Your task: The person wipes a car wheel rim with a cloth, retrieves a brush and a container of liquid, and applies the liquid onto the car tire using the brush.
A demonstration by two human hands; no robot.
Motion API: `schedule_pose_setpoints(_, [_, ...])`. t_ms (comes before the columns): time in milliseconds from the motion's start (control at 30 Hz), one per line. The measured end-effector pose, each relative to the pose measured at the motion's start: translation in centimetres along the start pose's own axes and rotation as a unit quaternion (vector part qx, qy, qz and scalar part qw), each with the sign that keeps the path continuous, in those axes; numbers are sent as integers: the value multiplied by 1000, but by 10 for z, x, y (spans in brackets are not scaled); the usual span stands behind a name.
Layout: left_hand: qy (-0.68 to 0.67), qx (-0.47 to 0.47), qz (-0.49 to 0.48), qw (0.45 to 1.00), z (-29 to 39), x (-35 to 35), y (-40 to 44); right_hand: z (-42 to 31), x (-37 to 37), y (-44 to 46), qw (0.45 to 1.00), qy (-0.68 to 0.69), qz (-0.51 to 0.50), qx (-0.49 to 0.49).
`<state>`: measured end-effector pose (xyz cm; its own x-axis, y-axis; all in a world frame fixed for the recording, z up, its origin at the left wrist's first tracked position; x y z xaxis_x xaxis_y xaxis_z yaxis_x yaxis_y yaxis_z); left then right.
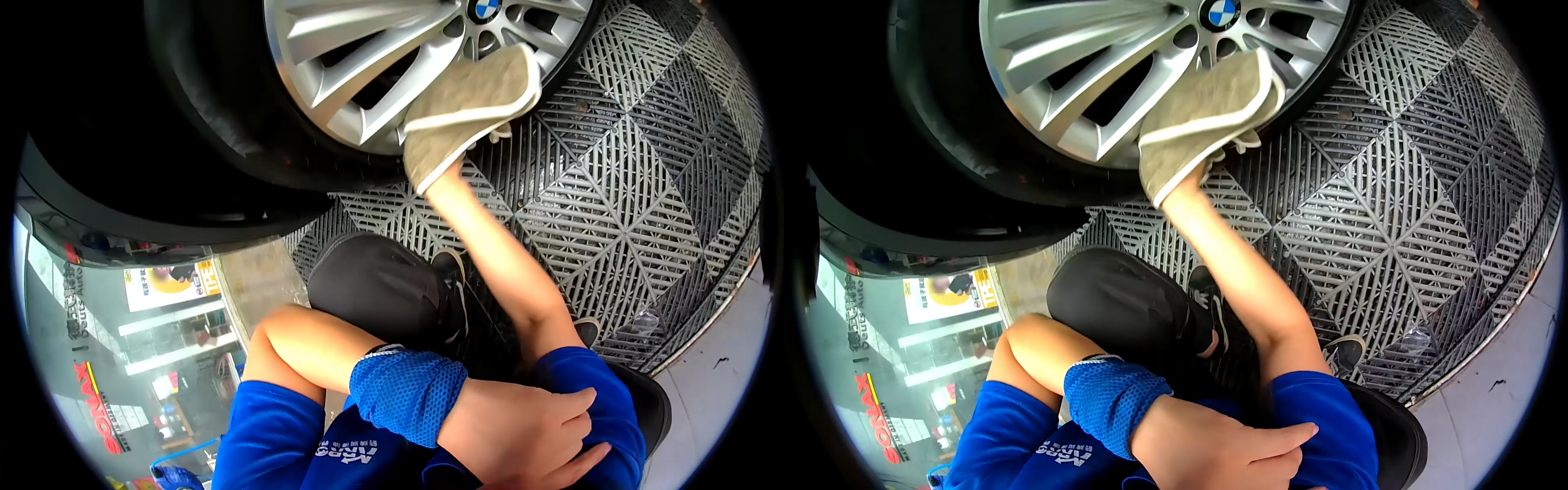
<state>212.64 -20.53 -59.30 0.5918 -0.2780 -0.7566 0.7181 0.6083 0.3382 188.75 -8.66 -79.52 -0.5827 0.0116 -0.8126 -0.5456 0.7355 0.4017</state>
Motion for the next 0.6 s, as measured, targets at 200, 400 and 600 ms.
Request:
schedule_pose_setpoints(200, [14,-7,19,1000,-6,-1,-1,-36,-20,-39,971,-116,-49,-204])
schedule_pose_setpoints(400, [-3,-12,-23,1000,-2,5,7,-42,-9,-35,986,-109,26,-126])
schedule_pose_setpoints(600, [5,-9,-20,1000,-10,2,17,0,64,-62,933,-239,17,-269])
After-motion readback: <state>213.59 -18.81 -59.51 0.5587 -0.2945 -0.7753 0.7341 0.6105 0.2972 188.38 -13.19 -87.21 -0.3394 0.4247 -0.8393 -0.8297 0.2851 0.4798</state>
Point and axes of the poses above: each hand's wrist, its own y-axis towards the middle knuckle, its own x-axis out of the palm, z = x × y, the point moved 5 cm from there along y, towards the middle knuckle, and after that the axes turned 10 degrees about -x, right-handed, at the moved point
